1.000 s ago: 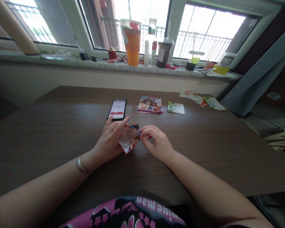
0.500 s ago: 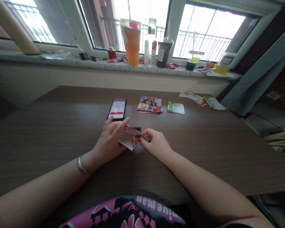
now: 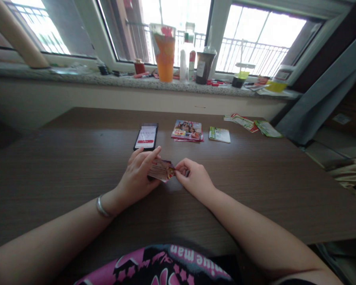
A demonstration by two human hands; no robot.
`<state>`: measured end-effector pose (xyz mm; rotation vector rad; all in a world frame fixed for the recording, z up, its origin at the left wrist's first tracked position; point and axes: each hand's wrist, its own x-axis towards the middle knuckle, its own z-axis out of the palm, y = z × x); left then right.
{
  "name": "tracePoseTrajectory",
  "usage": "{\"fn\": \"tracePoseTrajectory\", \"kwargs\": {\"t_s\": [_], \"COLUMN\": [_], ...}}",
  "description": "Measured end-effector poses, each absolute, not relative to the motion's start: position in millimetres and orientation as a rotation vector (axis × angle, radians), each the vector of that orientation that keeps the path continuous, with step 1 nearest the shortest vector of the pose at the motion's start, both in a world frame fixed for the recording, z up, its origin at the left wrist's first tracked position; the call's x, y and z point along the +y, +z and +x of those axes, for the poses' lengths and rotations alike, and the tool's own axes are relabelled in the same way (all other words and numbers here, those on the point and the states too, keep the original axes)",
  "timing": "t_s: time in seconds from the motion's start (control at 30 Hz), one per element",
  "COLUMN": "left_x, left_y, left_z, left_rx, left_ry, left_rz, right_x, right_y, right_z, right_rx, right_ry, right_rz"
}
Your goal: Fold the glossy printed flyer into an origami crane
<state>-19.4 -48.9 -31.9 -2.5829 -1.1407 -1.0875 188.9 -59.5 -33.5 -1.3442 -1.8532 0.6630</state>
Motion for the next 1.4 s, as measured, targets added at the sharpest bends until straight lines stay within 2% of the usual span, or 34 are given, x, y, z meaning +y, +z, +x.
{"fn": "tracePoseTrajectory", "kwargs": {"t_s": [0.6,1.23,1.4], "left_x": [-43,-44,-49], "left_y": [-32,-30,-27], "left_z": [-17,-18,-19], "left_rx": [-1.142,-1.143,-1.036], "left_ry": [-1.504,-1.362,-1.458], "left_rz": [-2.702,-2.942,-2.853], "right_x": [-61,-63,-64], "right_y": [-27,-22,-21], "right_z": [192,195,196], "right_rx": [-2.023,-2.071,-2.125], "right_ry": [0.313,-0.024,-0.13], "right_rz": [-0.939,-1.031,-1.061]}}
